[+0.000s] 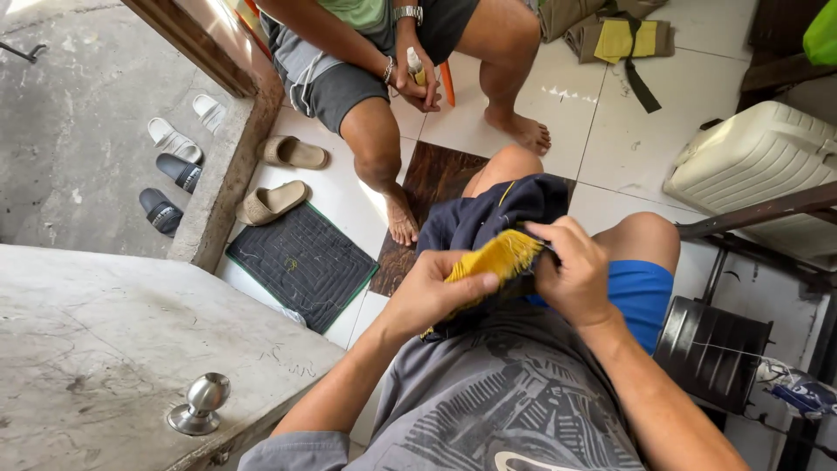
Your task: Inspecting and adjusting the yellow trim on a blue fabric garment component
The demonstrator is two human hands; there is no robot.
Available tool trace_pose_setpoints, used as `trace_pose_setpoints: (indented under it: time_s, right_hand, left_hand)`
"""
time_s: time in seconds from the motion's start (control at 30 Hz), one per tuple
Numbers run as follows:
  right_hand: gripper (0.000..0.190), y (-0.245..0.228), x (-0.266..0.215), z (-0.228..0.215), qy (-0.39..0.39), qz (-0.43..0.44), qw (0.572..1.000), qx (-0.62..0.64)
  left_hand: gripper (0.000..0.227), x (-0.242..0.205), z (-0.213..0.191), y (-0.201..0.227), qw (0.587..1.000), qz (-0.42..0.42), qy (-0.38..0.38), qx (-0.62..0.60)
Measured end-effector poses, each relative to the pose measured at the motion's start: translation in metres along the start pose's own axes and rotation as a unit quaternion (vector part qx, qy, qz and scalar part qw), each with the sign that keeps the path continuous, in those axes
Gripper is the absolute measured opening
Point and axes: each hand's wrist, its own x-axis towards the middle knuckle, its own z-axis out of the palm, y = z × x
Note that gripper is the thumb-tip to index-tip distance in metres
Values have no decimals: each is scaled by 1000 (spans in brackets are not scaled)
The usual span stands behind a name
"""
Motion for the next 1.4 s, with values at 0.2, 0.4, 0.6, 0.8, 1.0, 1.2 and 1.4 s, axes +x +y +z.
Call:
trace_pose_setpoints:
  time_s: [0.2,0.4,0.6,0.8,1.0,1.2,1.4]
  right_hand:
    - [23,64,-8,-7,-29,32,994,-102]
    - [51,11,-26,-46,-96,279,953,65]
    - [16,-69,-26,-58,-75,209,974,38]
    - [9,-72,-27,-49,-74,104,992,3]
    - [7,-74,-24,-51,-77,111,991,17]
    - [8,-73,-24,-52,-77,114,990,14]
    - [9,-71,-24,-53,-79,110,990,30]
  left_hand:
    - [18,8,-7,-74,994,-14,10,108]
    - [15,28,15,-86,998,1,24,57]
    - [14,25,27,-68,999,43,-13,-10]
    - [19,22,31,-74,997,70,-12,7]
    - [13,20,29,-86,991,135,-11,22]
    - [13,24,26,-97,988,151,-14,22]
    - [15,20,27,-93,986,161,-22,16]
